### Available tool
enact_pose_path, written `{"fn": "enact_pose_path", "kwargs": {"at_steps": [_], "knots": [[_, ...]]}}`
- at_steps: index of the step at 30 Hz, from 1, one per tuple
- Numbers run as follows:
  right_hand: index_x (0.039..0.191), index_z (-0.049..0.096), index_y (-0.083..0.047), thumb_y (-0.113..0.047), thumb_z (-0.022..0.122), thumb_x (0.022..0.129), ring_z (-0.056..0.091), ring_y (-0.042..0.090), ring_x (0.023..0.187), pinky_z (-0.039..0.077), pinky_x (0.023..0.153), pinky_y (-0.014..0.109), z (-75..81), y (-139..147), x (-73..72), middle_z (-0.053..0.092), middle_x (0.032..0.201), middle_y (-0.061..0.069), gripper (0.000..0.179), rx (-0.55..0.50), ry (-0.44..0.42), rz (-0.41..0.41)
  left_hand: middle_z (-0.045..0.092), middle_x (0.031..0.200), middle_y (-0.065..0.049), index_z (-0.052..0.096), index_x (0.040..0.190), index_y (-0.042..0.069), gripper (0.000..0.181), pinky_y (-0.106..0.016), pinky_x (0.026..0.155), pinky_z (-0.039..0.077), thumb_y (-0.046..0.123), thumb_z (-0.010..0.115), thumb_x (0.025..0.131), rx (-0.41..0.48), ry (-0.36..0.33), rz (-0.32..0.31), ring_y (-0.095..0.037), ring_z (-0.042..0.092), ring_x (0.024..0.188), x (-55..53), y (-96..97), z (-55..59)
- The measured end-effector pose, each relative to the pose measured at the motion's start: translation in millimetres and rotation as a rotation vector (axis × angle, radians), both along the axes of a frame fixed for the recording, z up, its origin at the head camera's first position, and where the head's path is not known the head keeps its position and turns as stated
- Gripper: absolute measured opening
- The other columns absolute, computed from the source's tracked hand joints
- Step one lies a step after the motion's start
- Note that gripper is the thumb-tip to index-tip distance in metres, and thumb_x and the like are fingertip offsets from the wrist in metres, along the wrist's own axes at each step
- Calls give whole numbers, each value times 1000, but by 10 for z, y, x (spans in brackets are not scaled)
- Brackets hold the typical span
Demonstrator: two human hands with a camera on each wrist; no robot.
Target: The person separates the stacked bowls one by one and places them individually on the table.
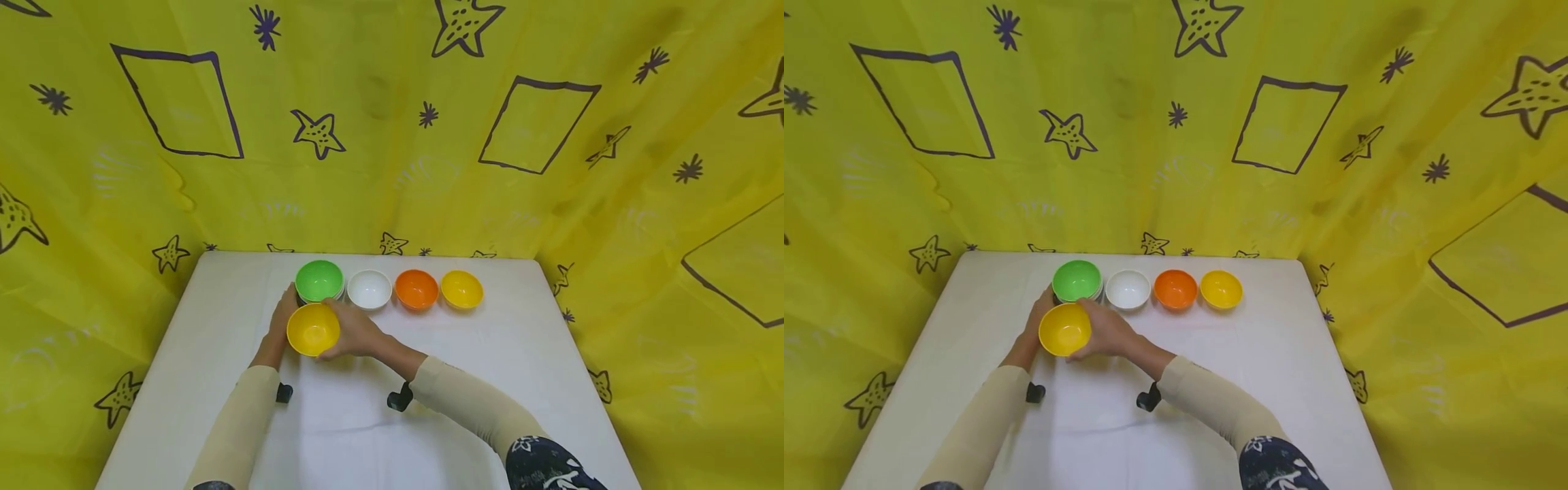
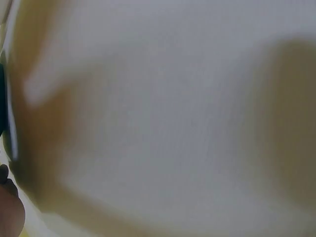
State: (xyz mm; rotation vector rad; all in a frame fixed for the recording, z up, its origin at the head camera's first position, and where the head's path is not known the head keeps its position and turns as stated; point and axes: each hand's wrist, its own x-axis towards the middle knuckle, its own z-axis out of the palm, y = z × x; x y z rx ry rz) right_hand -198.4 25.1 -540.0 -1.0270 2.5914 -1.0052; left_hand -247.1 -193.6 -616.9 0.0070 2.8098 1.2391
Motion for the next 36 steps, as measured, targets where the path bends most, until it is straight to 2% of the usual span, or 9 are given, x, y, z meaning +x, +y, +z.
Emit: {"fn": "enact_pose_path", "kwargs": {"at_steps": [3,6,9,12,21,36], "knots": [[153,44,-9,-40,100,67,59,15,119,51,103,30,-83,3,33,61,139,2,107,-14,-22,-5,34,159,-36,26,158,-12,87,-57,126,20,33,65,95,-15,28,-5,-52,33,148,30,6,41],[155,41,-10,-38,100,68,57,14,123,49,106,31,-167,-10,70,59,141,1,109,-24,-55,11,34,160,-35,24,160,-10,103,-60,125,21,42,77,88,18,22,-19,-52,32,149,42,-8,57],[155,40,-10,-40,100,69,57,13,122,48,107,28,-248,-42,107,58,141,1,109,1,-56,28,33,163,-32,23,162,-6,112,-63,124,21,49,83,85,43,-4,-38,-51,30,150,47,-22,78],[155,38,-9,-41,99,70,56,13,123,47,108,26,-310,-87,142,57,141,3,109,29,-56,41,37,162,-29,24,163,-2,114,-64,123,23,49,87,83,64,-18,-47,-48,33,150,28,-37,66],[157,37,-10,-44,98,71,55,15,130,45,111,26,-420,-172,197,55,148,4,111,93,-48,33,42,159,-27,26,163,0,114,-62,123,25,46,91,81,57,-11,-72,-46,38,147,-14,-43,17],[159,34,-7,-42,98,72,53,17,134,42,114,27,-382,-156,182,51,152,8,114,142,-10,35,43,158,-29,26,162,-1,116,-63,122,27,48,91,80,41,-12,-75,-48,39,146,-14,-55,31]]}}
